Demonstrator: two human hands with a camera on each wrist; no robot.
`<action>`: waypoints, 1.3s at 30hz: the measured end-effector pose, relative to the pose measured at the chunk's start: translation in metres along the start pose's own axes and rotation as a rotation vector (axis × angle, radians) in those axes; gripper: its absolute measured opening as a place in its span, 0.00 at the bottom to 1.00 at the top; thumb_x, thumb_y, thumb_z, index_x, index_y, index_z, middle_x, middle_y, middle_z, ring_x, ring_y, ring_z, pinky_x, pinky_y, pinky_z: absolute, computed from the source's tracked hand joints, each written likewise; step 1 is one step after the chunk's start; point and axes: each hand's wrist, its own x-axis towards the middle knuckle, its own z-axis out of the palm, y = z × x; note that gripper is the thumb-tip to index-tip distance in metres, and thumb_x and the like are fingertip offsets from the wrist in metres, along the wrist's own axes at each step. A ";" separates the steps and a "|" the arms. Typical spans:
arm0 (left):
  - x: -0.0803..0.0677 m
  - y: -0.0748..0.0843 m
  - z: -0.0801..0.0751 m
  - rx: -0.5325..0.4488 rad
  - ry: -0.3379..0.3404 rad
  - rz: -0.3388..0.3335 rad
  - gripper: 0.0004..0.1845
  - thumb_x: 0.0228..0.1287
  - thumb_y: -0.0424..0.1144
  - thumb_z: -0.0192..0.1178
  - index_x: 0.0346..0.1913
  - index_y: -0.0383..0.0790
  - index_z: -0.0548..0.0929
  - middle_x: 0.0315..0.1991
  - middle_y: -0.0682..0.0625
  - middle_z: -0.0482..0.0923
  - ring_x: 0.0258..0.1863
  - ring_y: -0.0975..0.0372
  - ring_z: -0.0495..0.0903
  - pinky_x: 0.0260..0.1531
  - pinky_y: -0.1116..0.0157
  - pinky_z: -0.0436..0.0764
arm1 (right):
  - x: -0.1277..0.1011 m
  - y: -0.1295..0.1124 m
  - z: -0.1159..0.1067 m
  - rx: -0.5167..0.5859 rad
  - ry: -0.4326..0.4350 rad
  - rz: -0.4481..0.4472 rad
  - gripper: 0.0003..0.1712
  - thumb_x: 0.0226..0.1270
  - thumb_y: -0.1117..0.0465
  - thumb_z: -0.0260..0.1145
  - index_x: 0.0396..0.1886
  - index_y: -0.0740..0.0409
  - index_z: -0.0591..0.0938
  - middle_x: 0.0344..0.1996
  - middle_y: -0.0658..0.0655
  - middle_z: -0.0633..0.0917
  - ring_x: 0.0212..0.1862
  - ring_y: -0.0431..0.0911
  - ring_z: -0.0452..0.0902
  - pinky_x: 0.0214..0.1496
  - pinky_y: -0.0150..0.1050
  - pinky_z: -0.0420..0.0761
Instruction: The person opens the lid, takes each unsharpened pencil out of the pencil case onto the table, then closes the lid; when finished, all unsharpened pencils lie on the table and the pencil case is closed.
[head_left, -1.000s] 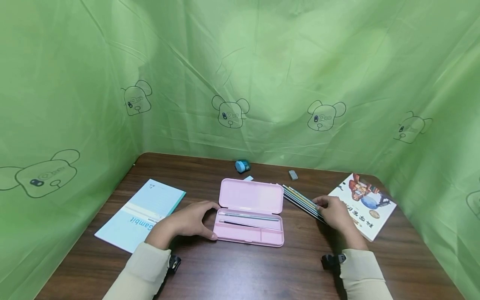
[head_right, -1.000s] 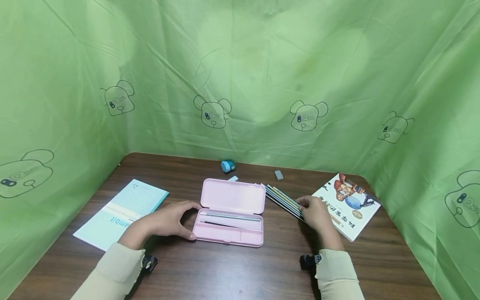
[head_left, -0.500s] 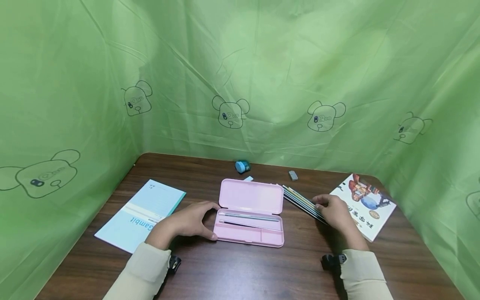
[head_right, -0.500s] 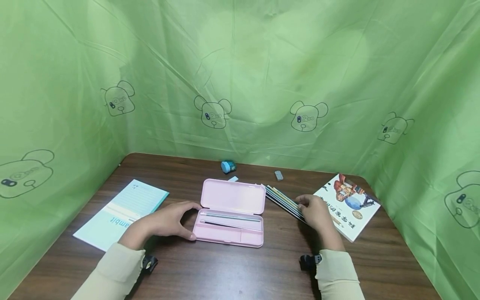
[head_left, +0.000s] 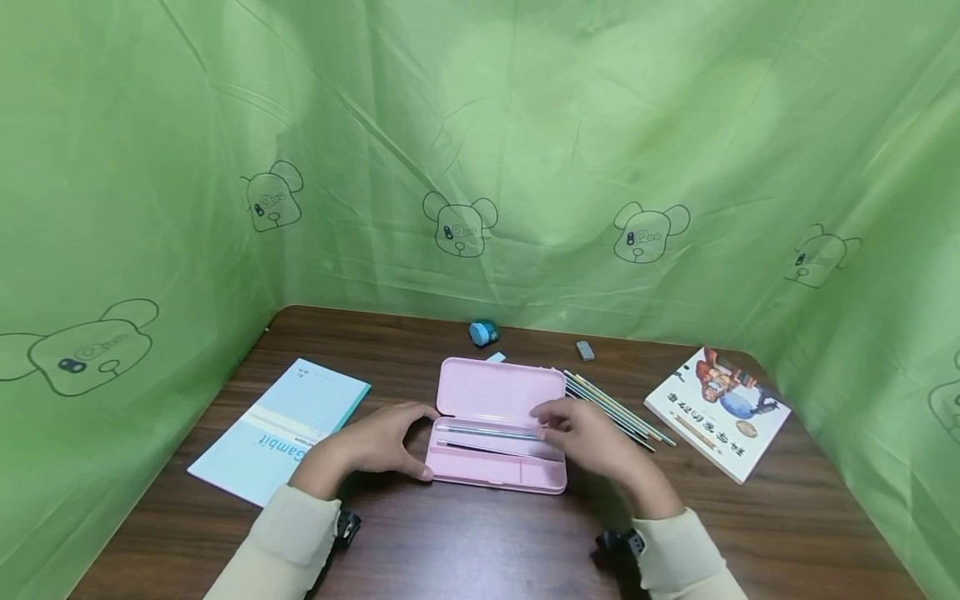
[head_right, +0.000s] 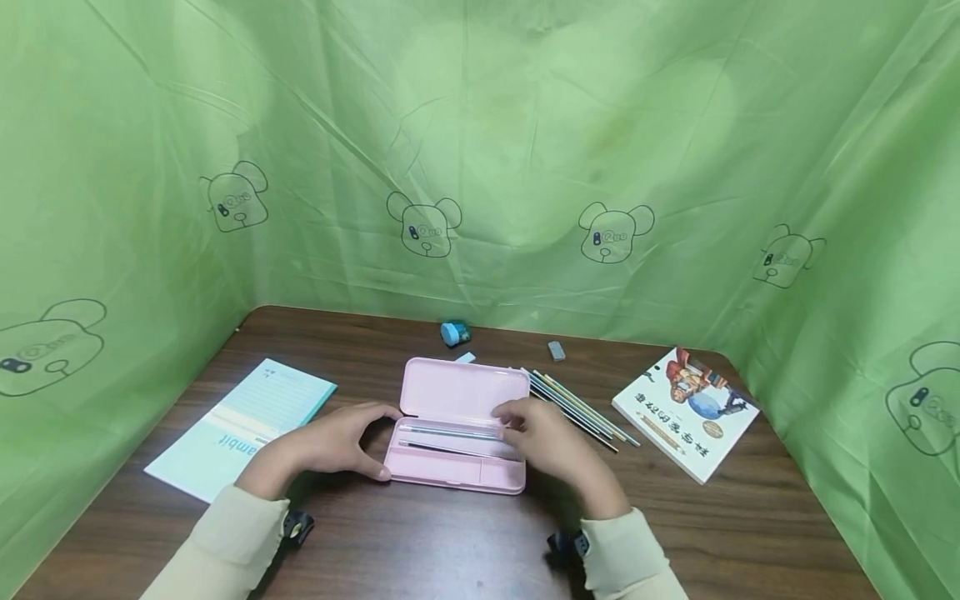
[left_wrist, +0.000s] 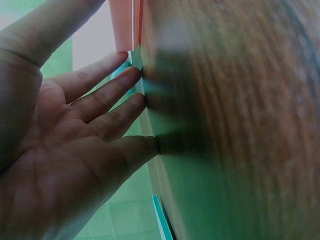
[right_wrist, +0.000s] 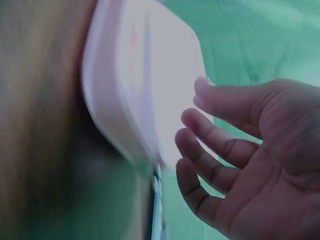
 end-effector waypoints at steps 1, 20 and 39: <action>0.000 0.000 0.000 0.000 0.000 0.001 0.43 0.53 0.48 0.90 0.71 0.45 0.83 0.77 0.43 0.79 0.82 0.44 0.73 0.82 0.39 0.71 | 0.000 -0.004 0.006 -0.022 -0.029 -0.017 0.13 0.75 0.67 0.75 0.56 0.59 0.93 0.47 0.55 0.94 0.51 0.47 0.88 0.55 0.47 0.90; 0.001 -0.001 0.000 -0.010 -0.003 0.008 0.43 0.53 0.48 0.90 0.71 0.45 0.83 0.78 0.43 0.78 0.81 0.44 0.73 0.82 0.39 0.72 | 0.001 -0.019 0.032 -0.159 -0.183 -0.086 0.14 0.77 0.72 0.70 0.54 0.58 0.94 0.44 0.51 0.94 0.44 0.39 0.84 0.55 0.47 0.92; 0.000 -0.001 0.001 -0.007 -0.008 0.015 0.42 0.53 0.48 0.90 0.70 0.44 0.83 0.78 0.43 0.78 0.81 0.44 0.73 0.82 0.39 0.71 | 0.000 -0.015 0.023 -0.076 -0.136 -0.145 0.12 0.75 0.73 0.72 0.50 0.56 0.94 0.40 0.49 0.93 0.42 0.36 0.84 0.47 0.36 0.89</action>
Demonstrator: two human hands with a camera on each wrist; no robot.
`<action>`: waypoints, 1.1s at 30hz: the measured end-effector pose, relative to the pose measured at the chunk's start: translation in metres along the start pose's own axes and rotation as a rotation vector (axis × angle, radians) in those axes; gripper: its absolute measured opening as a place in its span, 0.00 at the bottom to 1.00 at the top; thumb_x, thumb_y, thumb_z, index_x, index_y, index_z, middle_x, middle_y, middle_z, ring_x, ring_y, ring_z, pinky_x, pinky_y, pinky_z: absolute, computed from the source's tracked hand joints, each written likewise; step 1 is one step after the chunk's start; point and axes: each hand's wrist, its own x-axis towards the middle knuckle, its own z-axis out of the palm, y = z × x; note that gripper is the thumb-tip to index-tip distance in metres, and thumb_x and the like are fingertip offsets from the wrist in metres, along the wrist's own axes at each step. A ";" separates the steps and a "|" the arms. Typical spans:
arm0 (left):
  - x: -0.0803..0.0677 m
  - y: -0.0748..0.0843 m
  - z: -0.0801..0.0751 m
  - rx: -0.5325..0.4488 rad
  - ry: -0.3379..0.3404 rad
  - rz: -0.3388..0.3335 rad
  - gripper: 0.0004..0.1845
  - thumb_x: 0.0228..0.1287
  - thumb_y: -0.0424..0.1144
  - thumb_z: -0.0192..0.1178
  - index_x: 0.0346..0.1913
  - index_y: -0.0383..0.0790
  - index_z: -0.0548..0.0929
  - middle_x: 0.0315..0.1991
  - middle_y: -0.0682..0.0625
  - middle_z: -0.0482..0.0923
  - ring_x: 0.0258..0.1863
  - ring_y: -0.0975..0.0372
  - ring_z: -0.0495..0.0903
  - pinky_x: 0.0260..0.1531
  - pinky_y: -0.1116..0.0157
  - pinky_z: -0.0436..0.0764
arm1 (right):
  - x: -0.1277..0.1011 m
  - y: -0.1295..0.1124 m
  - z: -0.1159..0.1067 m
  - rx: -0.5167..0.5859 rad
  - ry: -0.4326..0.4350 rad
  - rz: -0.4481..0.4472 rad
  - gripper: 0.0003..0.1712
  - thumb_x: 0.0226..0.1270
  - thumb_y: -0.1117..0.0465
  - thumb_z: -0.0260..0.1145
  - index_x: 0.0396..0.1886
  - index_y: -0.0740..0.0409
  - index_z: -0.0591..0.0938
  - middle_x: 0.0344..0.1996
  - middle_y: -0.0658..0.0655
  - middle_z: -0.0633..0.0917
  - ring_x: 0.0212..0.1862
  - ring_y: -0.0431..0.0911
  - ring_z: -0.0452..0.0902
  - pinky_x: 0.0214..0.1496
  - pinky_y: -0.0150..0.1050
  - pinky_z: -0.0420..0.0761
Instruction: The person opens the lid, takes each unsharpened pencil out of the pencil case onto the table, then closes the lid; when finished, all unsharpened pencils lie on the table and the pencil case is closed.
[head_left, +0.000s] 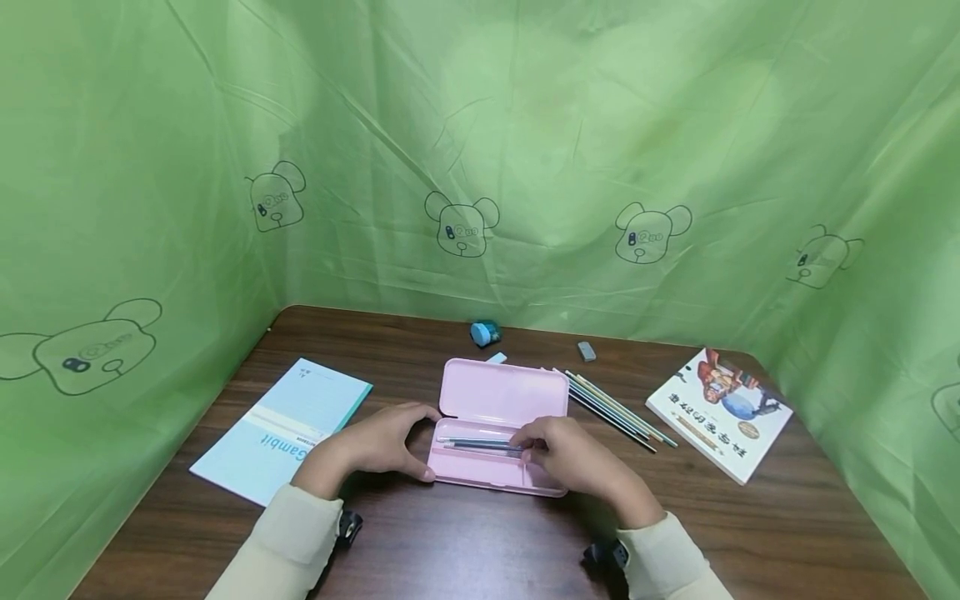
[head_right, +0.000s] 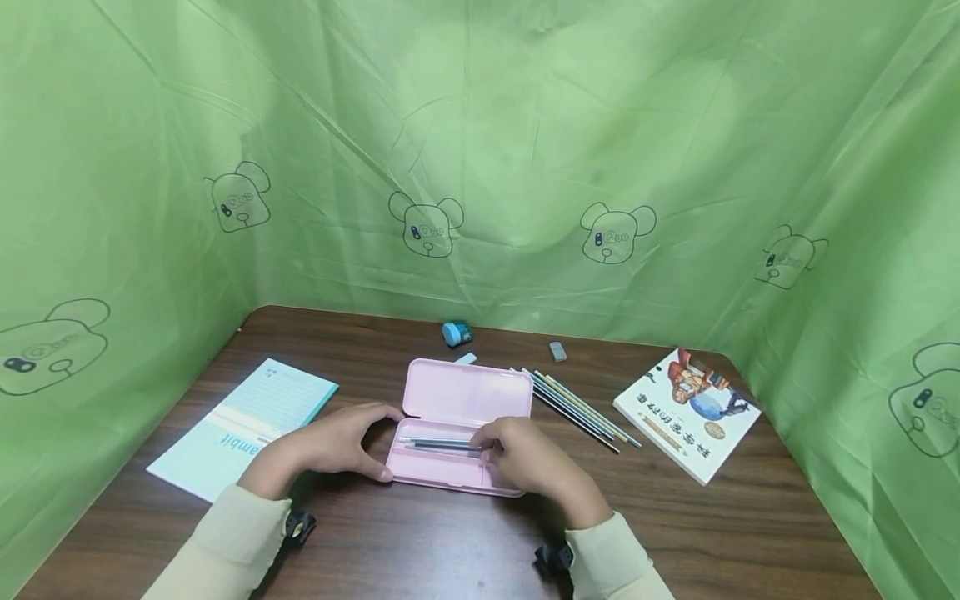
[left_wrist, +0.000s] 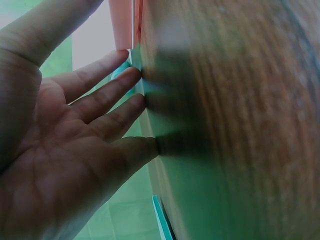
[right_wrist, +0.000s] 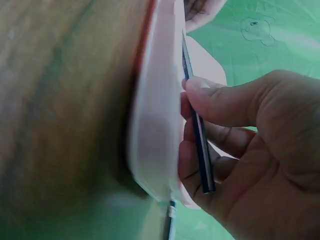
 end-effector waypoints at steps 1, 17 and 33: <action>0.000 0.000 0.000 0.000 -0.001 0.000 0.42 0.53 0.48 0.90 0.70 0.45 0.83 0.78 0.43 0.78 0.81 0.44 0.73 0.82 0.39 0.71 | -0.001 0.000 -0.003 0.004 0.029 0.003 0.12 0.74 0.73 0.73 0.50 0.56 0.94 0.40 0.49 0.93 0.42 0.36 0.83 0.47 0.35 0.88; -0.001 0.002 -0.001 0.004 -0.002 -0.006 0.41 0.53 0.48 0.90 0.70 0.46 0.83 0.78 0.44 0.78 0.81 0.44 0.73 0.81 0.39 0.72 | -0.029 0.057 -0.068 -0.016 0.507 0.389 0.10 0.80 0.67 0.70 0.55 0.61 0.92 0.43 0.60 0.94 0.42 0.49 0.86 0.44 0.40 0.81; 0.000 -0.001 0.001 0.006 -0.003 -0.004 0.42 0.53 0.50 0.90 0.70 0.47 0.83 0.79 0.43 0.77 0.82 0.44 0.72 0.82 0.38 0.71 | -0.033 0.094 -0.055 -0.107 0.254 0.408 0.05 0.71 0.69 0.74 0.44 0.60 0.92 0.35 0.55 0.93 0.40 0.47 0.87 0.48 0.54 0.85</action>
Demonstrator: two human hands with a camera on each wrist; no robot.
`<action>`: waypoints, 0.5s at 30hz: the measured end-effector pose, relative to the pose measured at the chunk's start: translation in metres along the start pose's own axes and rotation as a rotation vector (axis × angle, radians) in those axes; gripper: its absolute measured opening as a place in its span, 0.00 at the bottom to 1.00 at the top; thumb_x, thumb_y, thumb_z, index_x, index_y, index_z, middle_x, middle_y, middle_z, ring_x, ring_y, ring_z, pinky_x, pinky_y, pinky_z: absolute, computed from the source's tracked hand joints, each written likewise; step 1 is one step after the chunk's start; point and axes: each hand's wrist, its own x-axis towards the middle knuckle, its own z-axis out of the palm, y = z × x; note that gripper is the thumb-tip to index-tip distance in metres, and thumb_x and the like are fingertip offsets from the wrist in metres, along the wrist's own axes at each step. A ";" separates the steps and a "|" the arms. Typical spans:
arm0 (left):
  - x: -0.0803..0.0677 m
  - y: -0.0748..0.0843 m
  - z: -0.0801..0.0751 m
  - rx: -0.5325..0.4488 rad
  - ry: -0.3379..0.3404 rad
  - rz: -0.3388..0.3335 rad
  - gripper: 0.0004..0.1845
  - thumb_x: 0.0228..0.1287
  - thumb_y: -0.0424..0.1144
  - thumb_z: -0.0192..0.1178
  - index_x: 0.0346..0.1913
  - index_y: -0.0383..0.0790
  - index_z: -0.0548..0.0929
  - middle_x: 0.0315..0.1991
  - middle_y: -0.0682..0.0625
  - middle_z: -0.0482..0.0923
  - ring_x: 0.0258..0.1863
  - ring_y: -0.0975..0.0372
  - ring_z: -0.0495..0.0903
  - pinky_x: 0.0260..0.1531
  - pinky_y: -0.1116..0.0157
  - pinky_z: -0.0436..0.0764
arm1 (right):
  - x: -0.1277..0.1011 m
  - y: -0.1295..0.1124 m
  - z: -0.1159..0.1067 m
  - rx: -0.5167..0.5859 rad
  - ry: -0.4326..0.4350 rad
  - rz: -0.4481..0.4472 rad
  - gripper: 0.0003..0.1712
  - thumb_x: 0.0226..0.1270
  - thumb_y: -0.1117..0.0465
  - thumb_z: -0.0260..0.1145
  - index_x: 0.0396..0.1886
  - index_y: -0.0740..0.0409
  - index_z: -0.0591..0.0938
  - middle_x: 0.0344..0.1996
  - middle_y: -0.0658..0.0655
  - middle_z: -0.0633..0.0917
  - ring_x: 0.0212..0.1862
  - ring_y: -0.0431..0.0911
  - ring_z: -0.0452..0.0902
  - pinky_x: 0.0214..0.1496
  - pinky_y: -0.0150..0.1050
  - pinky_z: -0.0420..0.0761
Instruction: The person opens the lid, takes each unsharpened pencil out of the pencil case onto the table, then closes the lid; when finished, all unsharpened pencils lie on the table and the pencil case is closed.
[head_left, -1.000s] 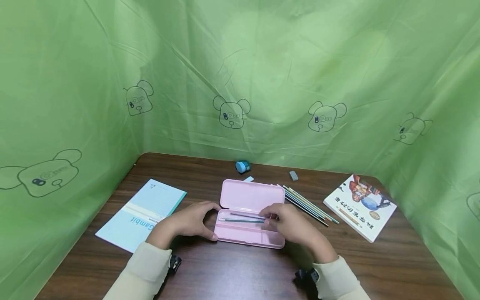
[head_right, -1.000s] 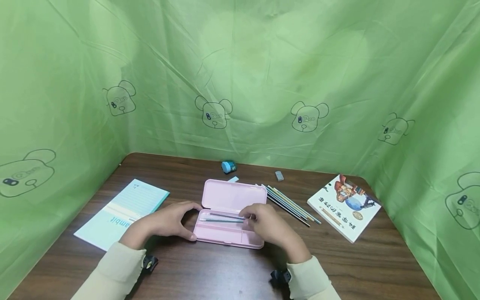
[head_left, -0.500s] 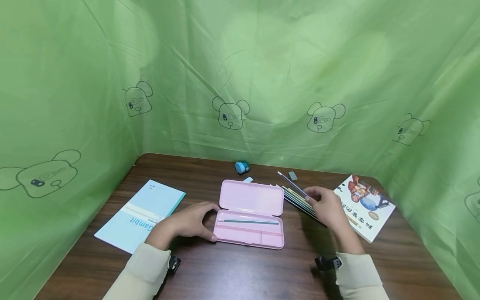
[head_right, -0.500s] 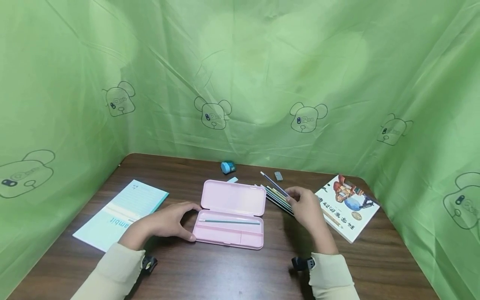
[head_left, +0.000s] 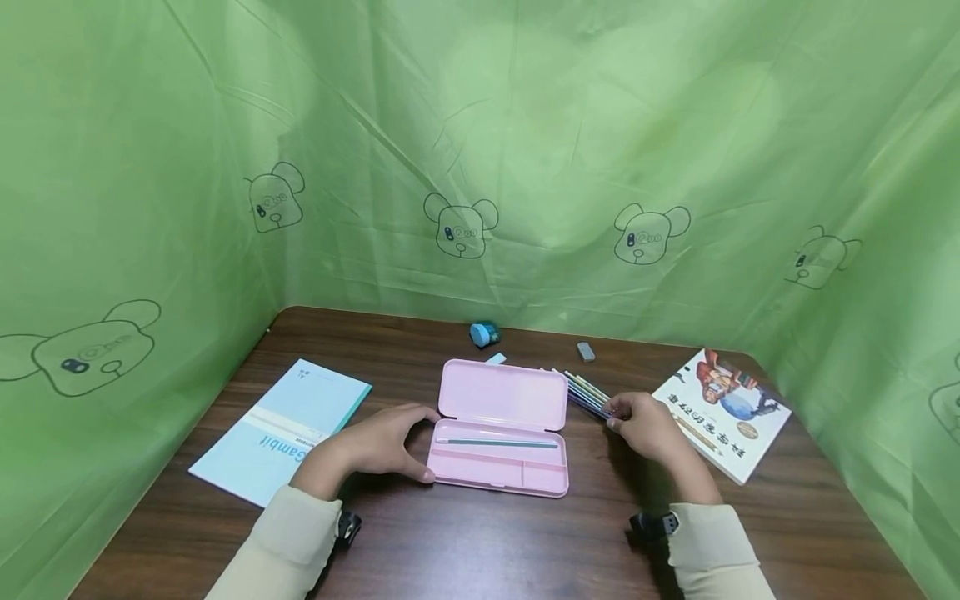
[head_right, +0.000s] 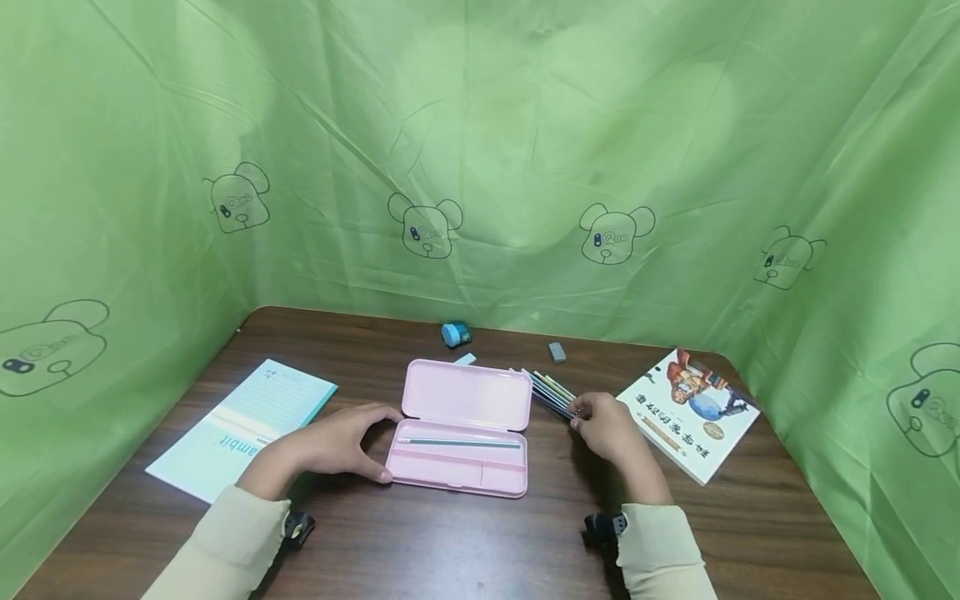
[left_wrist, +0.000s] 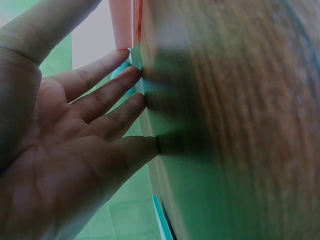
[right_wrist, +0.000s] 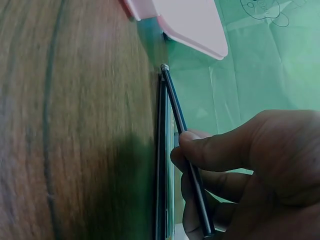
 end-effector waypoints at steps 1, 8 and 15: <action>0.000 0.000 0.000 0.000 0.000 0.000 0.42 0.53 0.50 0.90 0.71 0.47 0.83 0.79 0.44 0.77 0.82 0.44 0.72 0.82 0.38 0.71 | 0.000 0.001 0.000 0.000 0.000 -0.001 0.05 0.71 0.69 0.75 0.44 0.60 0.92 0.35 0.55 0.94 0.41 0.47 0.87 0.49 0.55 0.85; 0.000 0.000 0.000 -0.002 -0.001 0.003 0.42 0.53 0.49 0.90 0.70 0.46 0.83 0.79 0.43 0.77 0.82 0.43 0.72 0.82 0.38 0.71 | 0.000 0.004 0.002 0.008 -0.008 -0.003 0.05 0.70 0.69 0.75 0.44 0.62 0.92 0.35 0.56 0.93 0.40 0.46 0.86 0.49 0.53 0.85; -0.001 0.000 0.000 -0.009 -0.003 0.005 0.42 0.54 0.49 0.89 0.70 0.46 0.83 0.79 0.43 0.77 0.82 0.44 0.72 0.82 0.38 0.71 | 0.000 0.005 0.003 0.014 -0.015 0.004 0.06 0.70 0.69 0.75 0.44 0.63 0.92 0.34 0.56 0.93 0.38 0.46 0.85 0.47 0.49 0.84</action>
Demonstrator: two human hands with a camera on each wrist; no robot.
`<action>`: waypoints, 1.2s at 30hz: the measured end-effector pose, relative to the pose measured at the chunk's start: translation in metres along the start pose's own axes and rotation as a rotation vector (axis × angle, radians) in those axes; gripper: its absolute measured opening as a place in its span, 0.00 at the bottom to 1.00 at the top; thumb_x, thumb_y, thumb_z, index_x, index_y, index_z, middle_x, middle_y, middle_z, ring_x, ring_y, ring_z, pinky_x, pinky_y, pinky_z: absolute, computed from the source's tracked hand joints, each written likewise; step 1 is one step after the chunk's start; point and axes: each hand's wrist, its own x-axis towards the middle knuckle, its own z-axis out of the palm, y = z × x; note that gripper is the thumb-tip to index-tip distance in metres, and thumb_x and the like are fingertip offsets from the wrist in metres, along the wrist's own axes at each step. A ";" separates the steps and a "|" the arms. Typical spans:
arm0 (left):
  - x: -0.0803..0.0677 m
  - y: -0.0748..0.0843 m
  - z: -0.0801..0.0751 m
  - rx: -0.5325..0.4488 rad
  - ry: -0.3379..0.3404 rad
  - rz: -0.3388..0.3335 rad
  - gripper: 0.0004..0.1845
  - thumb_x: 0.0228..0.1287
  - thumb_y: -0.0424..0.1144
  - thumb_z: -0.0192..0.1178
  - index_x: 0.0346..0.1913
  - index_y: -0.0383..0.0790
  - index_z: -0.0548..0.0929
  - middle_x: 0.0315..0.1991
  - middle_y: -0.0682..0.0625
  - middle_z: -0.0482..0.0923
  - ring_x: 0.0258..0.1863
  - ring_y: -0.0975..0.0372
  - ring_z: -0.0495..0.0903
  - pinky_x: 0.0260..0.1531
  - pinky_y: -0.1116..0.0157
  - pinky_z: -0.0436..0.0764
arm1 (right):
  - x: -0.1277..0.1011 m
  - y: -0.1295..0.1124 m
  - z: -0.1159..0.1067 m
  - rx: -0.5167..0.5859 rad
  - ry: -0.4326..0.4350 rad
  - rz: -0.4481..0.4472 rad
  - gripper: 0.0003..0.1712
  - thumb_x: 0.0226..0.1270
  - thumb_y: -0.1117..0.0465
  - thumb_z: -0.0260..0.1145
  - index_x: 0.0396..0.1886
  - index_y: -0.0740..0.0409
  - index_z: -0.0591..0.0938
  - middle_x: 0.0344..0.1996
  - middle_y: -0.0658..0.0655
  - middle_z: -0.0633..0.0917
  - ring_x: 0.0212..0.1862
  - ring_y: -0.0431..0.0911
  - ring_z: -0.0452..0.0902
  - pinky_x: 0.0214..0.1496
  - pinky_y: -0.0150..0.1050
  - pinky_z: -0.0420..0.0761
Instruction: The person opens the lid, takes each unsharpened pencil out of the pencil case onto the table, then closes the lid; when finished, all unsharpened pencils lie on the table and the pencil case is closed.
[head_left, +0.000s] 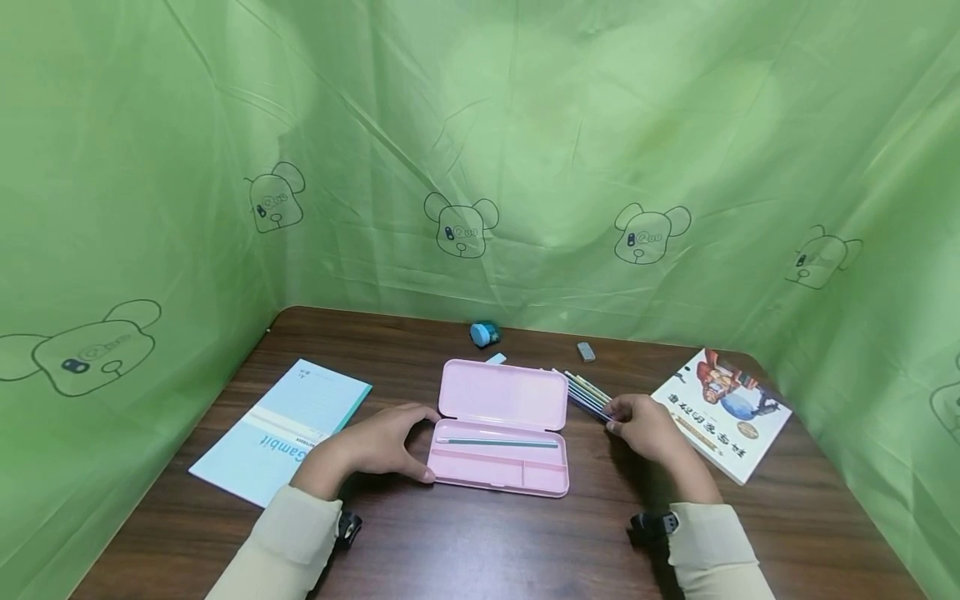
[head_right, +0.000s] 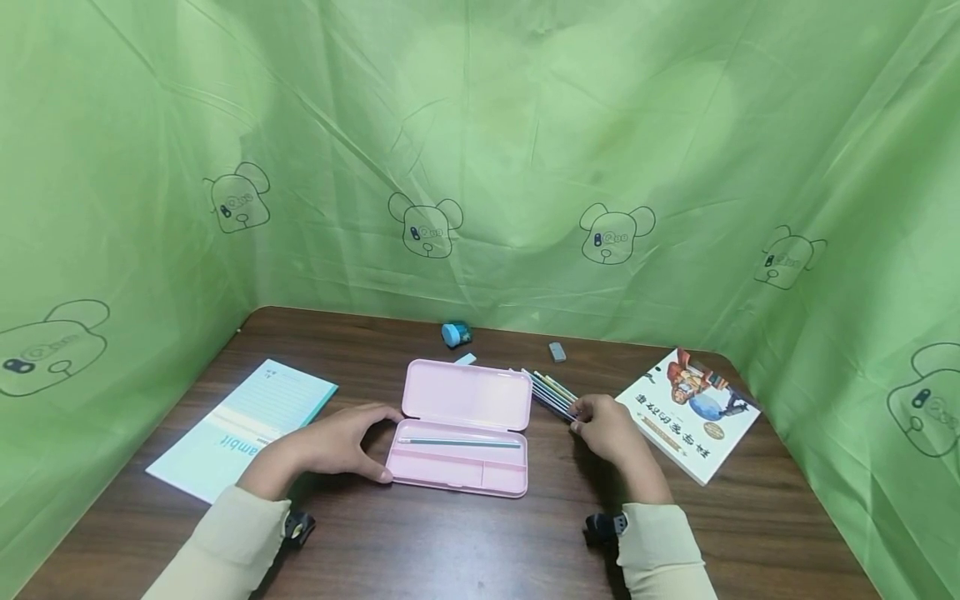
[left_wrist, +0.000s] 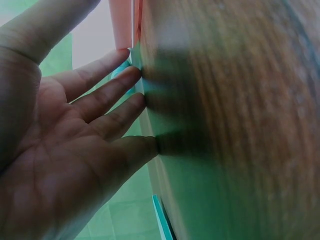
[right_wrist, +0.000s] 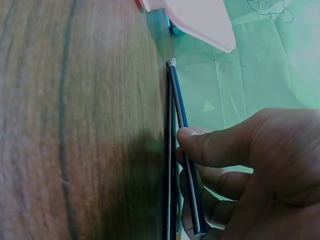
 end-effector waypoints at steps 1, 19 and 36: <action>0.000 0.000 0.000 -0.001 0.000 0.000 0.42 0.53 0.49 0.89 0.70 0.46 0.83 0.79 0.43 0.77 0.82 0.44 0.72 0.82 0.38 0.71 | 0.000 0.000 0.000 0.000 0.001 0.001 0.06 0.70 0.69 0.75 0.44 0.63 0.92 0.34 0.55 0.93 0.38 0.45 0.85 0.47 0.49 0.84; 0.000 -0.001 0.001 0.010 0.003 -0.006 0.42 0.53 0.50 0.89 0.71 0.46 0.83 0.79 0.43 0.77 0.82 0.43 0.72 0.82 0.38 0.71 | 0.000 -0.003 -0.002 0.002 -0.010 0.016 0.07 0.69 0.70 0.74 0.45 0.61 0.92 0.34 0.54 0.93 0.37 0.45 0.84 0.44 0.47 0.82; 0.001 -0.001 0.000 0.008 0.000 0.010 0.40 0.53 0.49 0.89 0.69 0.46 0.83 0.78 0.43 0.77 0.82 0.44 0.72 0.83 0.38 0.70 | -0.013 -0.078 0.024 0.133 -0.152 -0.275 0.09 0.74 0.71 0.74 0.48 0.57 0.92 0.37 0.49 0.89 0.44 0.40 0.82 0.51 0.40 0.87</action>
